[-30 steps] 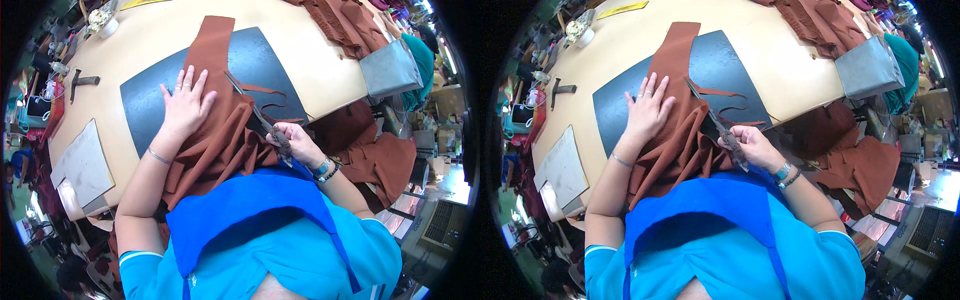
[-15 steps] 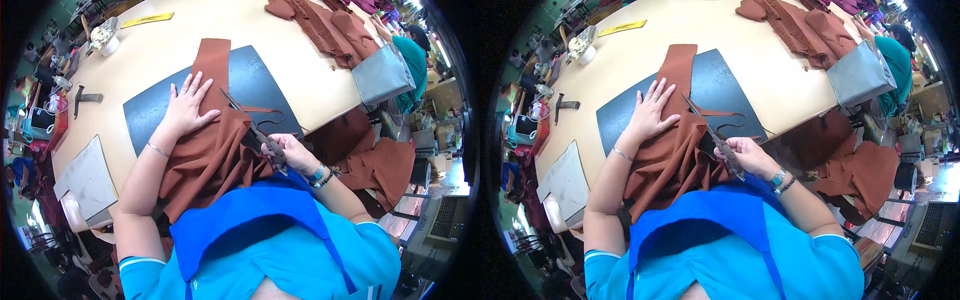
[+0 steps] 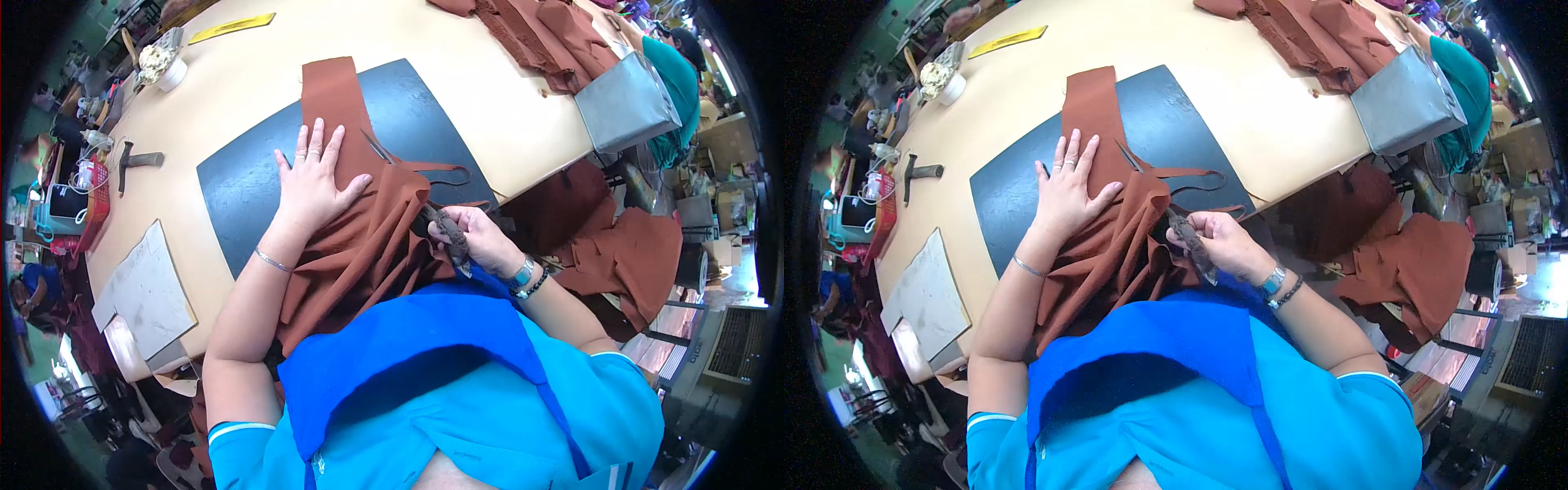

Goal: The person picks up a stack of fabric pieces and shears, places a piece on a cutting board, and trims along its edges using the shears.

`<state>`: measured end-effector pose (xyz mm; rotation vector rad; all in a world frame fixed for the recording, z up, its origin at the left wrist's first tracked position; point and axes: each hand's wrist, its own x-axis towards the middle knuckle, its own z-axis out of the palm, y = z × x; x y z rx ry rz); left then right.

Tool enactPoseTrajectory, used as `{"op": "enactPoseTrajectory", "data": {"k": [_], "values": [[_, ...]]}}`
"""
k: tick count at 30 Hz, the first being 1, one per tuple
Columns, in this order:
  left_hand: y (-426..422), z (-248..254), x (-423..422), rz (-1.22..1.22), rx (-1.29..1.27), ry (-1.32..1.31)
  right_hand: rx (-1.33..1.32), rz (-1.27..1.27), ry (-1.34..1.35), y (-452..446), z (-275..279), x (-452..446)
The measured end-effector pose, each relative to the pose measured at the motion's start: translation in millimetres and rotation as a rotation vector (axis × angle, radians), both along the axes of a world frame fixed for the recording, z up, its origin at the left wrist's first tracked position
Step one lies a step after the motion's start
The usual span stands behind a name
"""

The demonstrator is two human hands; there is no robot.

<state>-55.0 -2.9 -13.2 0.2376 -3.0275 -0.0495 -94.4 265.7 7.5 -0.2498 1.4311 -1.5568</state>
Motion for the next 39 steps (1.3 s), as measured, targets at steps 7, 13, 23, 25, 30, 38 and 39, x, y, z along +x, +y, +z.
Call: {"op": "enactPoseTrajectory", "data": {"k": [7, 13, 23, 25, 30, 38, 39], "values": [[12.7, -0.7, 4.0, 0.058, -0.004, 0.002, 0.003, -0.009, 0.005, 4.0, 5.4, 5.7], [26.4, 3.6, 10.7, 0.073, -0.001, -0.029, -0.036, -0.043, 0.052, -0.1, 0.9, 9.6], [28.3, 16.5, 9.8, 0.085, 0.051, -0.061, -0.083, -0.112, 0.011, 0.7, -12.9, 19.0], [13.1, 30.2, 2.2, 0.064, 0.154, -0.101, -0.032, -0.045, 0.015, 4.4, -0.9, 15.8], [-7.5, 16.1, -19.0, -0.021, 0.014, 0.028, -0.001, -0.044, 0.017, 2.0, -1.8, 13.9], [8.4, -5.0, -7.6, 0.023, 0.001, 0.004, -0.019, -0.03, 0.012, -6.0, 1.3, 4.7], [9.7, -6.0, -5.7, 0.027, -0.002, 0.001, -0.043, -0.064, 0.002, -8.7, 1.8, 6.3]]}}
